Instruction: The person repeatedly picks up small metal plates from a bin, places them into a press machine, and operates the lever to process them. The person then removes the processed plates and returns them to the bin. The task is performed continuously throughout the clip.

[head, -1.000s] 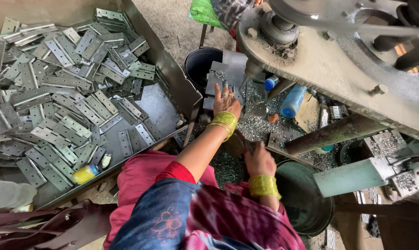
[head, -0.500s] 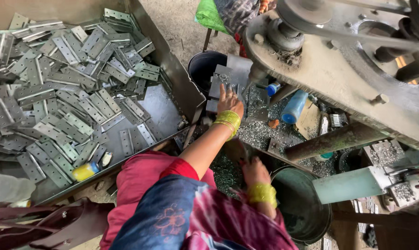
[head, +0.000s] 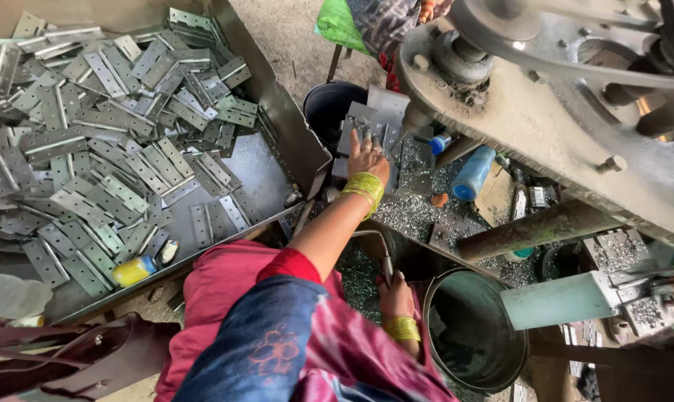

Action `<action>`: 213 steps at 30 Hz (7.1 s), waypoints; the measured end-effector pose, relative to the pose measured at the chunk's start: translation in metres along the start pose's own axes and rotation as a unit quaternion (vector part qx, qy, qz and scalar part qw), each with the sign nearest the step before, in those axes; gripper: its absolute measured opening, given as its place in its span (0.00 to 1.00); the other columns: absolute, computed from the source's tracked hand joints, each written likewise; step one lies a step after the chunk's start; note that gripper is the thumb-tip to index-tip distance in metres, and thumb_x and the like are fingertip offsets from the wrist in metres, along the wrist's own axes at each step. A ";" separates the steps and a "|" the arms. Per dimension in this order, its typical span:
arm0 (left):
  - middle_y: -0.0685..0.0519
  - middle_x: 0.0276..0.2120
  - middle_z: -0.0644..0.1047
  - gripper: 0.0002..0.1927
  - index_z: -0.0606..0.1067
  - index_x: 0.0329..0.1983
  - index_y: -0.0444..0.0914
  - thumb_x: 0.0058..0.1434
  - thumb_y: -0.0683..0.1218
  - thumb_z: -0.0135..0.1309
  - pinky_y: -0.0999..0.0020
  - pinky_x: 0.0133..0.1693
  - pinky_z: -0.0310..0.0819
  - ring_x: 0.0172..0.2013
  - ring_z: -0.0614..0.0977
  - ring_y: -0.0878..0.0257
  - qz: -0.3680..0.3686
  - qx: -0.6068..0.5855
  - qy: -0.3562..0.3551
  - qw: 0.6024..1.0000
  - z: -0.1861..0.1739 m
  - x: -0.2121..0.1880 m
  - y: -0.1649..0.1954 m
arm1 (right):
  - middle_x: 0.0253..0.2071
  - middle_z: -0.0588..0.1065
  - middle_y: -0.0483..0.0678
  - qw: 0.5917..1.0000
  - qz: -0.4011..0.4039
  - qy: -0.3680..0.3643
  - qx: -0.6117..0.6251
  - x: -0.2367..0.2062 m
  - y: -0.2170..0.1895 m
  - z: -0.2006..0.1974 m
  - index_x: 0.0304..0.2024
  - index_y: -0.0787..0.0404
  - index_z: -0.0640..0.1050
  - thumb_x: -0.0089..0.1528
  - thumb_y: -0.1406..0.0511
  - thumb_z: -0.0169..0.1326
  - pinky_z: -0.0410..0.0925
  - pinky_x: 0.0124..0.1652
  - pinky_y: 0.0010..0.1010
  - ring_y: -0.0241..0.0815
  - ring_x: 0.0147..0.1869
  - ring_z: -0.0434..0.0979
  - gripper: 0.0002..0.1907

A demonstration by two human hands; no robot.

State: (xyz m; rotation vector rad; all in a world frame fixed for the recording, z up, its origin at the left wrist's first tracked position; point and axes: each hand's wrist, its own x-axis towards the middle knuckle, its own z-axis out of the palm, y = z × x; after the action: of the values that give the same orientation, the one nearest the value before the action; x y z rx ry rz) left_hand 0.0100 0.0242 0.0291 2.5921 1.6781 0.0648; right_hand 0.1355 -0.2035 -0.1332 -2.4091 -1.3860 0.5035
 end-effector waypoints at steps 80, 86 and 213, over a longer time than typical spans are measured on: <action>0.42 0.52 0.79 0.13 0.80 0.50 0.36 0.67 0.43 0.49 0.55 0.52 0.75 0.51 0.82 0.50 0.098 -0.066 0.240 0.963 0.018 -0.080 -0.045 | 0.33 0.81 0.54 0.965 -0.108 0.232 0.056 -0.014 -0.124 -0.138 0.40 0.56 0.83 0.65 0.52 0.58 0.71 0.39 0.46 0.57 0.38 0.82 0.15; 0.39 0.65 0.69 0.22 0.77 0.55 0.31 0.62 0.46 0.46 0.48 0.57 0.64 0.59 0.71 0.48 0.037 -0.029 0.184 0.982 0.065 -0.052 0.036 | 0.47 0.79 0.58 0.984 -0.078 0.159 -0.020 -0.020 -0.106 -0.124 0.54 0.53 0.76 0.56 0.55 0.58 0.71 0.40 0.52 0.62 0.44 0.80 0.24; 0.43 0.75 0.54 0.29 0.62 0.72 0.35 0.70 0.51 0.34 0.42 0.69 0.19 0.75 0.45 0.44 -0.028 0.037 -0.021 0.999 0.024 -0.010 0.022 | 0.41 0.81 0.57 0.997 -0.021 0.040 0.063 -0.015 -0.127 -0.138 0.51 0.52 0.79 0.61 0.50 0.56 0.72 0.44 0.45 0.57 0.46 0.82 0.21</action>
State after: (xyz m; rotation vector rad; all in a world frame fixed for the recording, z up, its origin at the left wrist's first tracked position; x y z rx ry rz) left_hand 0.0274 0.0060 0.0067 2.5777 1.7704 -0.0554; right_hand 0.0938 -0.1688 0.0466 -2.2706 -1.3276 0.4642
